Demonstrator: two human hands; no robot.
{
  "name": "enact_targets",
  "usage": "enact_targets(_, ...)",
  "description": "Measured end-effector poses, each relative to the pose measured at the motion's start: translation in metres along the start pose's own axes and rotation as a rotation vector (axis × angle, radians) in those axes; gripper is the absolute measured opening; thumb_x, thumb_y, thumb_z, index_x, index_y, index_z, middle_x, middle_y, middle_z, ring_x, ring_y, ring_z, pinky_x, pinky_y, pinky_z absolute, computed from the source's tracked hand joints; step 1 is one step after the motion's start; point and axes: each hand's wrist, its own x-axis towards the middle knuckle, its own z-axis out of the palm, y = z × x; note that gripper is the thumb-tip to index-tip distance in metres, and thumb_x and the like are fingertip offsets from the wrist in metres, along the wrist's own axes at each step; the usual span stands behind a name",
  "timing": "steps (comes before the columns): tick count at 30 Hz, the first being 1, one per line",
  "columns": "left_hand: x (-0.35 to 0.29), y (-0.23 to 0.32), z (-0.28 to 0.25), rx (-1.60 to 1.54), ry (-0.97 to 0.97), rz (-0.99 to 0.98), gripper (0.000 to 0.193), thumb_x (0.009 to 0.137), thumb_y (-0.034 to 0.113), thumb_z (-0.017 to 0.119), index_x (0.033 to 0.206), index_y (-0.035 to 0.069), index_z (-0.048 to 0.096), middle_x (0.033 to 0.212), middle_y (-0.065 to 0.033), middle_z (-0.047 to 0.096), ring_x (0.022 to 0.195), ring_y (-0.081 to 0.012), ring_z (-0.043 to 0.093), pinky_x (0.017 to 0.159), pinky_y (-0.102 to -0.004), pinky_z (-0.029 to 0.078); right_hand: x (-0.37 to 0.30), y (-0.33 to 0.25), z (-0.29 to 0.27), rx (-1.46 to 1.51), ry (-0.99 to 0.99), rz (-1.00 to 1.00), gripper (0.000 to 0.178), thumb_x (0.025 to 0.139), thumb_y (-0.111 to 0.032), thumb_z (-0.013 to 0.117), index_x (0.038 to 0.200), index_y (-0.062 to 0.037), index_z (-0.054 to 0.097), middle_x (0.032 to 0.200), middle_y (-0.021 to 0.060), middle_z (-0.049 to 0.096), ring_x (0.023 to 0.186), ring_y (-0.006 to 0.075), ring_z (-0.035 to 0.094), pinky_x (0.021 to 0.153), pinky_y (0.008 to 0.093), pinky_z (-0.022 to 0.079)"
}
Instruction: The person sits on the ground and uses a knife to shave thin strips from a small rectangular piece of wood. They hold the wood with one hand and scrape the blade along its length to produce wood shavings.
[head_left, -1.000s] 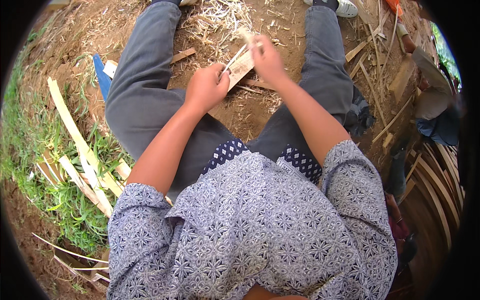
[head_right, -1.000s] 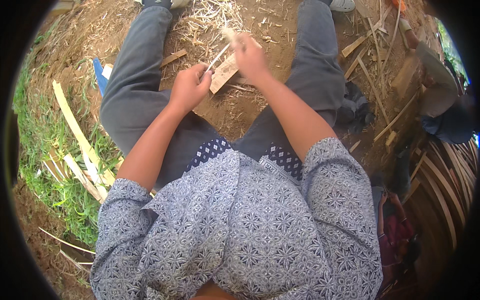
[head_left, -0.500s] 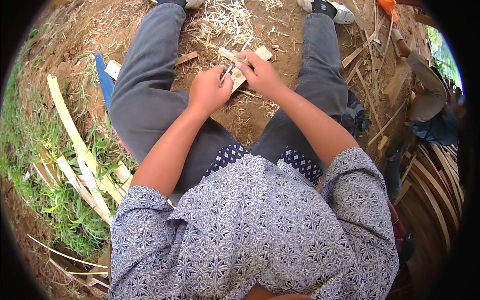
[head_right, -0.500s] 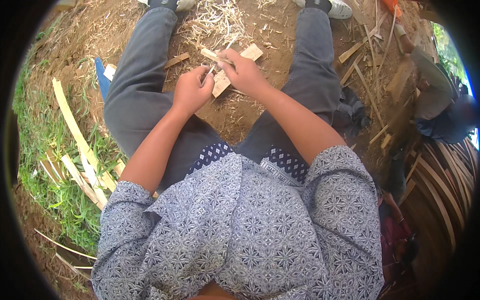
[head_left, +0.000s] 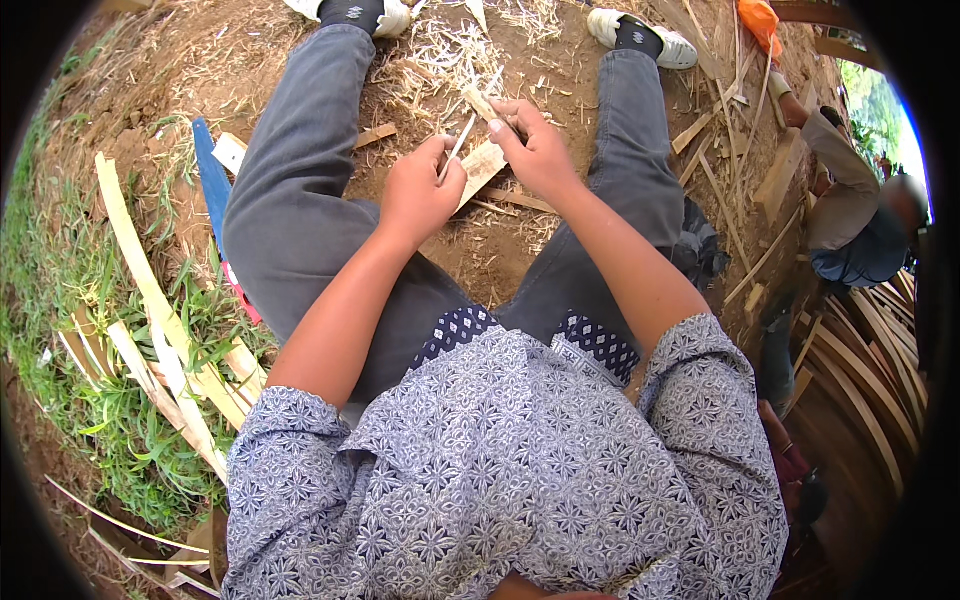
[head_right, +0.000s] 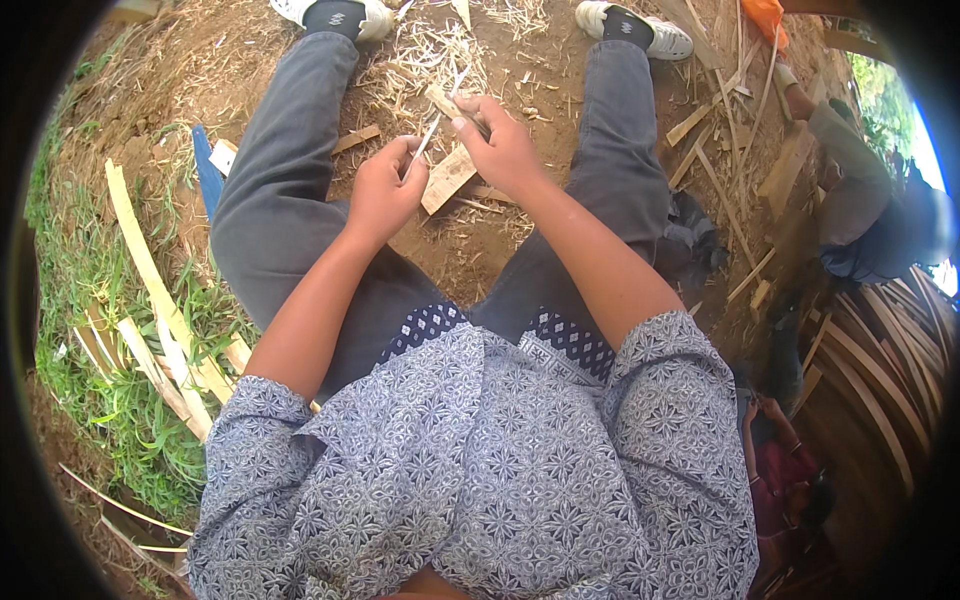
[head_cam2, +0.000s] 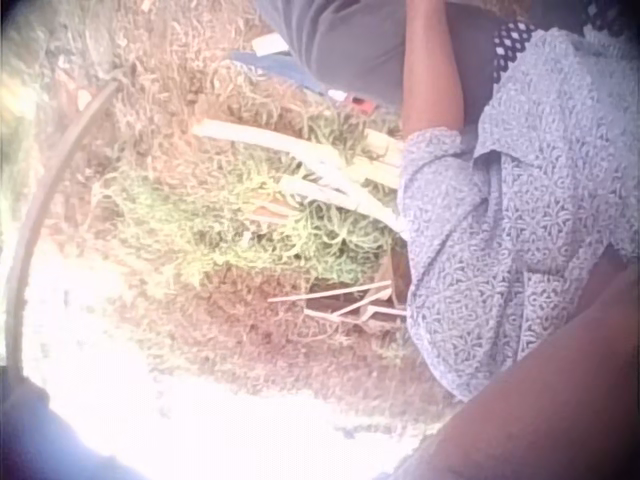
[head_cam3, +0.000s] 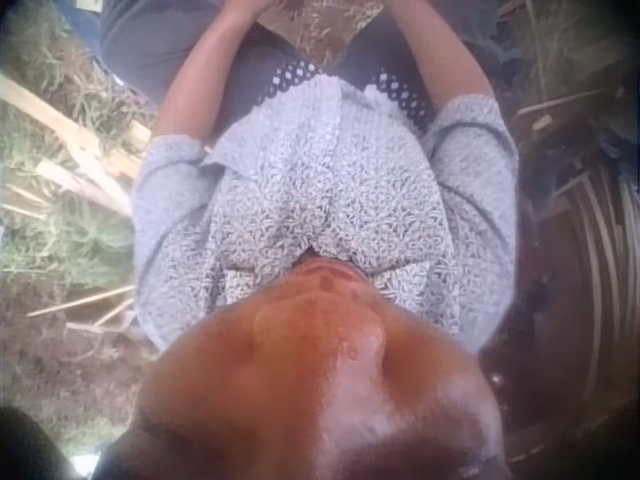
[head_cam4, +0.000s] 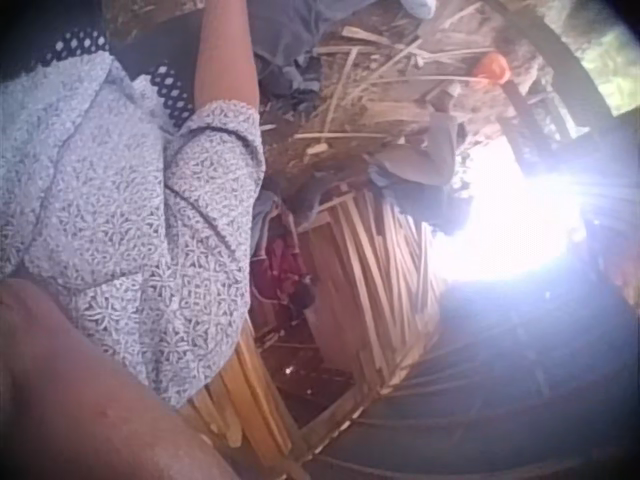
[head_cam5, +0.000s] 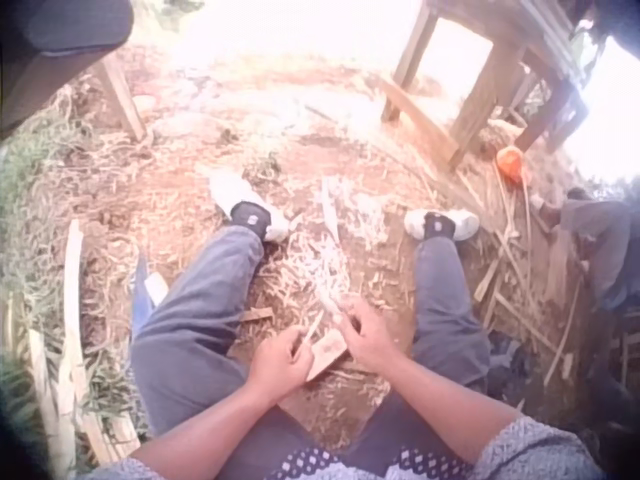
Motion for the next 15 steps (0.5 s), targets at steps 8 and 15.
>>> enact_targets(8, 0.009, -0.009, 0.006, 0.007, -0.002, 0.112, 0.029, 0.095, 0.013, 0.062, 0.116, -0.006, 0.068, 0.096, -0.0215, 0.073, 0.086, -0.0288, 0.072, 0.078, -0.0376, 0.054, 0.001, 0.015, 0.012, -0.06, 0.054, 0.016, 0.042, 0.104, -0.037, 0.059, 0.135, -0.0095, 0.06, 0.119, 0.0113, 0.068, 0.099, 0.0223, 0.067, 0.095, 0.0389, 0.053)
enact_targets(15, 0.006, -0.003, 0.01, 0.134, -0.038, 0.248, 0.022, 0.098, 0.008, 0.056, 0.111, -0.006, 0.067, 0.075, -0.0132, 0.061, 0.064, -0.0188, 0.054, 0.065, -0.0341, 0.047, -0.012, 0.0, 0.009, -0.113, 0.083, -0.135, 0.026, 0.1, -0.028, 0.061, 0.119, -0.0107, 0.066, 0.091, 0.018, 0.069, 0.085, 0.0369, 0.068, 0.076, 0.0493, 0.052)
